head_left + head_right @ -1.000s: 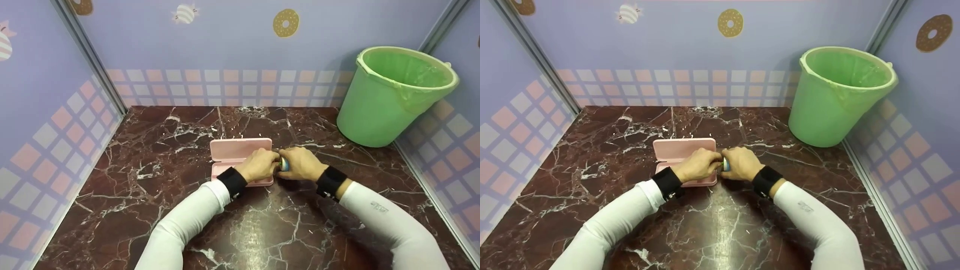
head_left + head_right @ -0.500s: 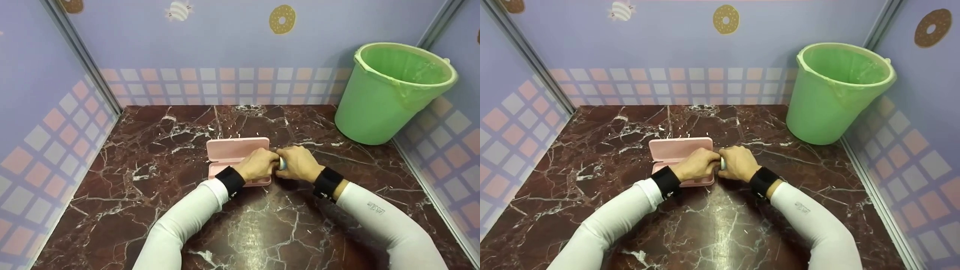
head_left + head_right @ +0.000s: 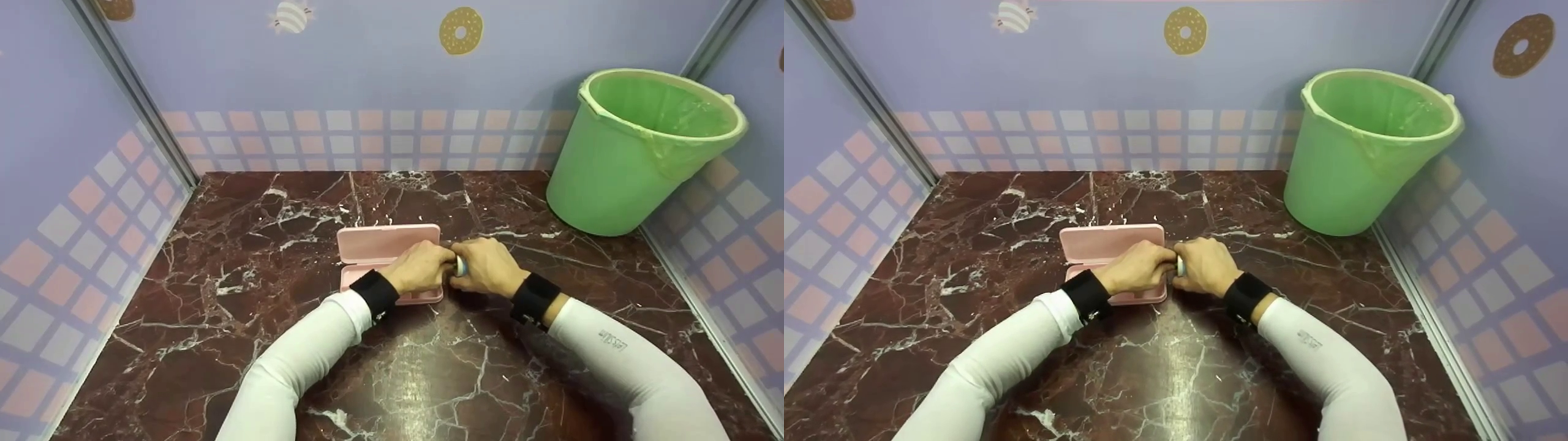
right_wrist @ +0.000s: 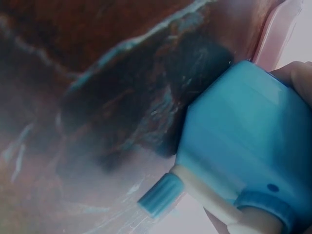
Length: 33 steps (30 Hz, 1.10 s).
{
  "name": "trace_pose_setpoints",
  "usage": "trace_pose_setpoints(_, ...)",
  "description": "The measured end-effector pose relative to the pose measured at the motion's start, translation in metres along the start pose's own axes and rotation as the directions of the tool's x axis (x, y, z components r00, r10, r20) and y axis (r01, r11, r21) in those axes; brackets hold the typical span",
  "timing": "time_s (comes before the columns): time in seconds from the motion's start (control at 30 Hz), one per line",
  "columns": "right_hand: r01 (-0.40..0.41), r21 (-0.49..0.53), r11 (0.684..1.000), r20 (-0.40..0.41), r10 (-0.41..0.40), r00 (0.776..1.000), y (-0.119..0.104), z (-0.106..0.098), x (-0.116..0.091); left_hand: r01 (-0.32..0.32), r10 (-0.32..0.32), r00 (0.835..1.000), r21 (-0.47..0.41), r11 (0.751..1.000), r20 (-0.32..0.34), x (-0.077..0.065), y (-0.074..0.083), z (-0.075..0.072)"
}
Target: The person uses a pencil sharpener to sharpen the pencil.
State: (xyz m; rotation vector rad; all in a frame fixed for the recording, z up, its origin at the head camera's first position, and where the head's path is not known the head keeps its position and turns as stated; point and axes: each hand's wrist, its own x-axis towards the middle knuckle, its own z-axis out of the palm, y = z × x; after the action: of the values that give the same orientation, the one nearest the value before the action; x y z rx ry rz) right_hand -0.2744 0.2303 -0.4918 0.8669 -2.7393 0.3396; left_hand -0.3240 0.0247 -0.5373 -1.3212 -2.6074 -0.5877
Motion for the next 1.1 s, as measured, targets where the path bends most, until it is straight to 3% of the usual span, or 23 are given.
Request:
trace_pose_setpoints(0.37,0.008,-0.004,1.000,-0.016,-0.008,1.000,-0.001,0.001,-0.001,0.017,-0.015,0.999,-0.025,1.000,0.052,0.001,0.001,-0.007)
trace_pose_setpoints(0.7,0.017,-0.003,1.000,-0.025,-0.017,1.000,-0.001,0.000,-0.001,0.011,-0.001,0.992,-0.079,0.997,0.127,0.001,0.010,-0.027)
trace_pose_setpoints(0.97,0.010,-0.001,1.000,-0.014,-0.010,1.000,0.001,0.001,0.000,0.026,-0.021,0.985,-0.029,0.999,0.171,0.004,0.005,-0.025)
trace_pose_setpoints(1.1,0.015,0.001,1.000,-0.009,-0.015,1.000,0.000,0.000,-0.001,0.045,-0.035,0.978,-0.045,0.998,0.207,0.004,0.011,-0.035)
